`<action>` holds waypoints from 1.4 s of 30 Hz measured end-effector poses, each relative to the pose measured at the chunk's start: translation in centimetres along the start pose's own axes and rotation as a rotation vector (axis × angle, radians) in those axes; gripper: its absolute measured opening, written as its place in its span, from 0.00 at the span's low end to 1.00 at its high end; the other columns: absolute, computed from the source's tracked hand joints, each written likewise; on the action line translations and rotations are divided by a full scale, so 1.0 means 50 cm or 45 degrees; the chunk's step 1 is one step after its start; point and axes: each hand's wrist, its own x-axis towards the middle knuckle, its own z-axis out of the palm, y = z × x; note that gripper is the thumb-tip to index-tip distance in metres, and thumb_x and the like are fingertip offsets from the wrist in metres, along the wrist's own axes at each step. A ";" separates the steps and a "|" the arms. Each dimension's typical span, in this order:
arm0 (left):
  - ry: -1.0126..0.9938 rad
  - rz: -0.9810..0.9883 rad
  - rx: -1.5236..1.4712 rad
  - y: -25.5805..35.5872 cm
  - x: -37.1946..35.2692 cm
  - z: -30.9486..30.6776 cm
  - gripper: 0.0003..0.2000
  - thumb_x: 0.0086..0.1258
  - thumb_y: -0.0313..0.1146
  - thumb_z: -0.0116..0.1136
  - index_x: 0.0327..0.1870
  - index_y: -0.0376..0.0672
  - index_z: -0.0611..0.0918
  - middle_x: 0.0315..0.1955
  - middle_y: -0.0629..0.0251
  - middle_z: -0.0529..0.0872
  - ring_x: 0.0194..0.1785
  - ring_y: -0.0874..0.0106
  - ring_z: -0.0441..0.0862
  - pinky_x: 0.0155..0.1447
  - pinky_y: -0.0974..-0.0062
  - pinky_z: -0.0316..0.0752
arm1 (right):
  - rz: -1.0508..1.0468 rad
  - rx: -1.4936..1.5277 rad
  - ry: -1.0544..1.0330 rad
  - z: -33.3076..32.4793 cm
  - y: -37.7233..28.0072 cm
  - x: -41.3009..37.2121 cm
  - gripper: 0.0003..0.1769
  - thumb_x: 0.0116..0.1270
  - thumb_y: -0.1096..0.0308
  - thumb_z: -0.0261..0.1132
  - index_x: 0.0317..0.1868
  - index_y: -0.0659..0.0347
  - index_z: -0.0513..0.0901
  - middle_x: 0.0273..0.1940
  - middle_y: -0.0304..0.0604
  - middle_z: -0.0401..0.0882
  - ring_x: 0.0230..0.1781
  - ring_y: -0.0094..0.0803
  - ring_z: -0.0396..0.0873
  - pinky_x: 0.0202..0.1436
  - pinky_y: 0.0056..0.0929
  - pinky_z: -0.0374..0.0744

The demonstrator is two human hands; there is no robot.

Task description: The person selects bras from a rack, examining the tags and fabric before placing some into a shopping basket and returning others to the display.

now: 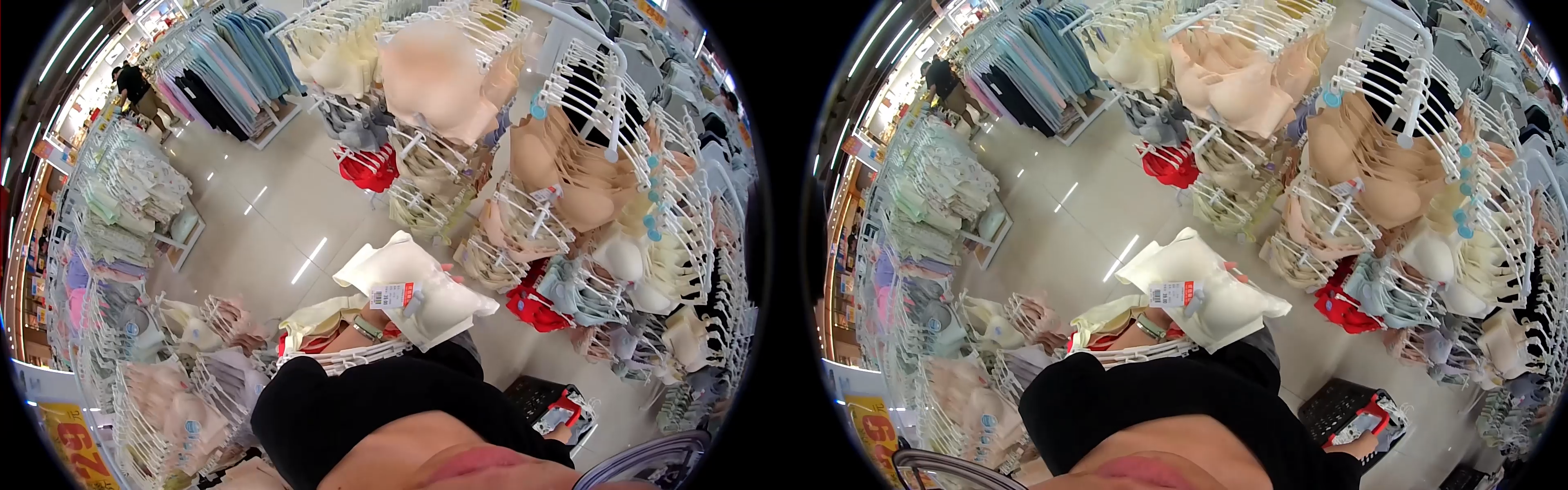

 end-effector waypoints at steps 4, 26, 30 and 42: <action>0.052 0.005 -0.010 0.045 0.022 -0.022 0.31 0.65 0.53 0.42 0.62 0.40 0.60 0.61 0.50 0.60 0.66 0.58 0.55 0.67 0.55 0.52 | 0.044 -0.102 0.078 0.017 -0.035 0.004 0.20 0.50 0.61 0.52 0.33 0.70 0.81 0.32 0.60 0.79 0.38 0.50 0.79 0.40 0.44 0.75; 0.040 -0.407 -0.105 0.264 0.196 -0.161 0.31 0.64 0.54 0.41 0.63 0.41 0.59 0.62 0.52 0.59 0.67 0.59 0.54 0.67 0.55 0.49 | 0.265 -0.155 0.145 0.131 -0.188 -0.154 0.19 0.46 0.60 0.54 0.32 0.65 0.82 0.34 0.56 0.80 0.38 0.49 0.79 0.42 0.43 0.76; 0.050 -0.408 -0.106 0.365 0.163 -0.205 0.31 0.64 0.54 0.40 0.63 0.41 0.59 0.62 0.53 0.59 0.67 0.60 0.53 0.67 0.55 0.49 | 0.153 -0.152 0.222 0.156 -0.242 -0.234 0.18 0.45 0.60 0.55 0.31 0.65 0.82 0.32 0.55 0.80 0.36 0.50 0.79 0.40 0.43 0.76; 0.034 -0.473 -0.122 0.548 0.089 -0.314 0.32 0.64 0.55 0.40 0.63 0.42 0.59 0.63 0.54 0.58 0.67 0.60 0.53 0.68 0.55 0.47 | 0.198 -0.034 0.188 0.168 -0.487 -0.649 0.14 0.47 0.65 0.60 0.34 0.65 0.79 0.36 0.54 0.79 0.38 0.48 0.79 0.42 0.41 0.77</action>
